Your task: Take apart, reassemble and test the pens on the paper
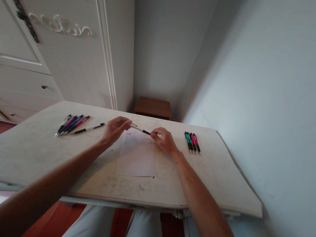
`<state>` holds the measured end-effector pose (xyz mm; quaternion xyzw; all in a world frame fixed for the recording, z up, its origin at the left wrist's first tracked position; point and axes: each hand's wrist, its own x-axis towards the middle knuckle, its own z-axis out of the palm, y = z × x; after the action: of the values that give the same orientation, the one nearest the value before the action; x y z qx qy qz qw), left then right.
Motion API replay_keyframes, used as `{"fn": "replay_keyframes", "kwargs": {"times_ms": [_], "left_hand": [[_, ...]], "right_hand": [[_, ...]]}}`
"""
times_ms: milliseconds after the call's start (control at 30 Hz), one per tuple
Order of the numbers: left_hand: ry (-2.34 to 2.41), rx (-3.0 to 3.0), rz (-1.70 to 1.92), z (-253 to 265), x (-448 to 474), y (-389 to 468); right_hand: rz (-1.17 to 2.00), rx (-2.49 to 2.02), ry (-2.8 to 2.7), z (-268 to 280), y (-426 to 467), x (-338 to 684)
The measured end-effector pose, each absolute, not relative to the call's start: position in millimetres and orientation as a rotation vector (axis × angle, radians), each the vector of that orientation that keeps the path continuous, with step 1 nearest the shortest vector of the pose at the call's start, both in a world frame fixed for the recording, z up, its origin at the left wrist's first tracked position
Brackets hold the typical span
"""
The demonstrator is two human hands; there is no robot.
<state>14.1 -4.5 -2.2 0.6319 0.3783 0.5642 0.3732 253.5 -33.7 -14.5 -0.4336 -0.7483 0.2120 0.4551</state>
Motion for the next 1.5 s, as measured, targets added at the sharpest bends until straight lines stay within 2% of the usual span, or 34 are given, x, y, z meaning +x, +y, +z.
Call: {"fn": "replay_keyframes", "kwargs": {"times_ms": [167,500,667,1033,1500], "left_hand": [[0.829,1.295,1.346,4.5,15.0,-6.2],[0.390,0.307,1.057,18.4,0.3,-3.4],[0.317,0.265,0.967,22.9,-6.2,-5.1],[0.300,0.215,1.078,23.3,-8.2,-1.8],[0.270,0.375,1.049,17.5,5.7,-11.8]], "right_hand": [[0.708,-0.966,-1.834,-11.5,-39.0,248.7],[0.764,-1.116,-1.744,-19.8,-36.9,249.7],[0.786,-1.165,-1.760,-23.8,-36.5,248.9],[0.752,-1.209,-1.748,-20.8,-37.7,251.7],[0.770,-1.197,-1.755,-25.4,-35.2,253.1]]}}
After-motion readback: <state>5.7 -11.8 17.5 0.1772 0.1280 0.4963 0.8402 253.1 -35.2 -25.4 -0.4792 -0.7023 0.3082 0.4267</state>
